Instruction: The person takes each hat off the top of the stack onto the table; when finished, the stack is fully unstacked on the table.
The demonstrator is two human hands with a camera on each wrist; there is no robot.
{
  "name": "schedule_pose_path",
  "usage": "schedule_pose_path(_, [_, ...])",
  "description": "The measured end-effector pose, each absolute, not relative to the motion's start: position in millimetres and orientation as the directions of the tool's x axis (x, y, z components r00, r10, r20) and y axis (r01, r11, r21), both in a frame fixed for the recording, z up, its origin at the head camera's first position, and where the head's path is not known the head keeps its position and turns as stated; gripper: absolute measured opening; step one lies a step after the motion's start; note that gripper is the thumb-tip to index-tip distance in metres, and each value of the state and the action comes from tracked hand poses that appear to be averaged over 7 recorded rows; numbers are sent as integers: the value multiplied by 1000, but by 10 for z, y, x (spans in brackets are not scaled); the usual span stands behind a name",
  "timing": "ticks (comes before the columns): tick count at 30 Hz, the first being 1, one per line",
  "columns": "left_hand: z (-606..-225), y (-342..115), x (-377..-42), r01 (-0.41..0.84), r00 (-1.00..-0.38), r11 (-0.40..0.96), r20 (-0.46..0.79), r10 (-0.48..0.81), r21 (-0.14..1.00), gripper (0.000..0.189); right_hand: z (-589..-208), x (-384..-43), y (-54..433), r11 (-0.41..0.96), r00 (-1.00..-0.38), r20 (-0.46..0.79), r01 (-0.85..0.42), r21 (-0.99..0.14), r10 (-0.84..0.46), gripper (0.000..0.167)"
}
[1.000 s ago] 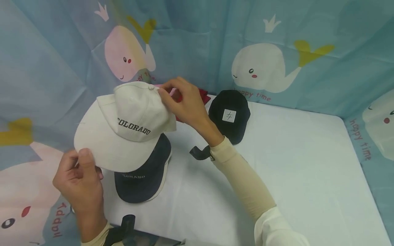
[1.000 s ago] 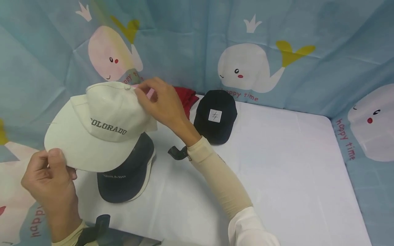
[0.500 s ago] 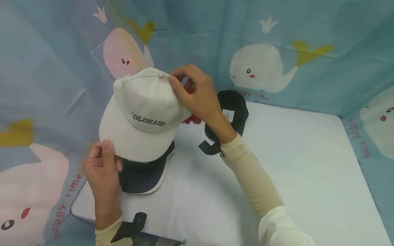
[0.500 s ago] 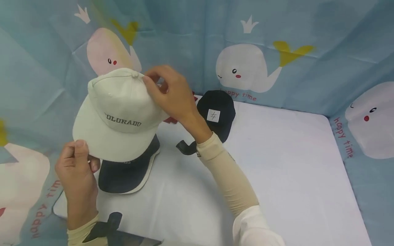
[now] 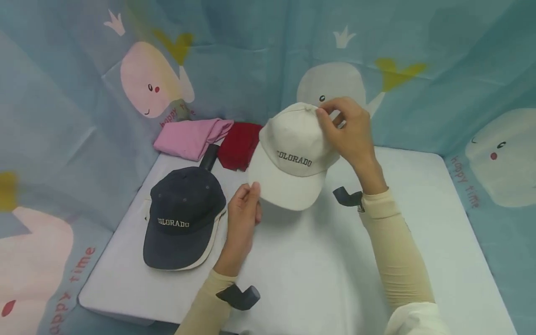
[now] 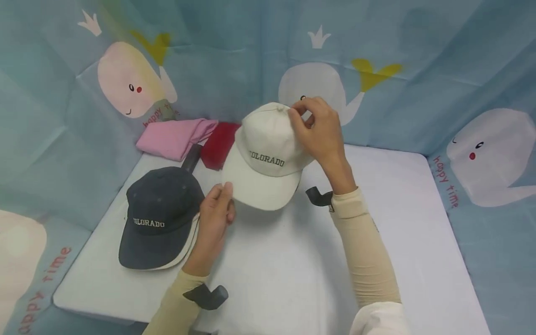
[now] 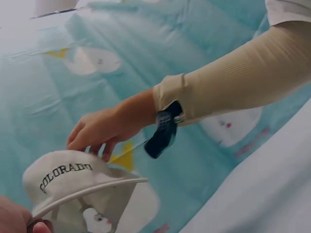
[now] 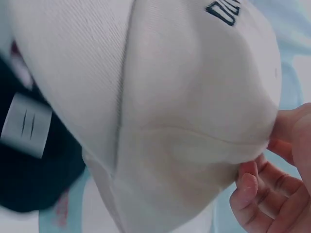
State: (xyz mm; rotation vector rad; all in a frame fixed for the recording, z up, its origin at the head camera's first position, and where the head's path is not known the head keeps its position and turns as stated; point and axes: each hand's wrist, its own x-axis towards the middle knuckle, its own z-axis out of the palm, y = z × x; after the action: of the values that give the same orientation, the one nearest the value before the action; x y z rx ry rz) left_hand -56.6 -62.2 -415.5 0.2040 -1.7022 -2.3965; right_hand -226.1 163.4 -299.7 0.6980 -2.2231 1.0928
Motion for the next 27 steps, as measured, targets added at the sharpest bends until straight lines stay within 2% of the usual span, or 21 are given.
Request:
schedule_pose_path(12, [-4176,104,-1075,-179,-979,-348,-201,-26,920,30,-3119,-2570,2348,704,-845,530,-420,-573,-72,31])
schedule_pose_path(27, [-4388,832,-1524,-433,-898,-321,-433,78,842,33,-3470,-2813,3052,835,-898,439,-223,-503,25,41])
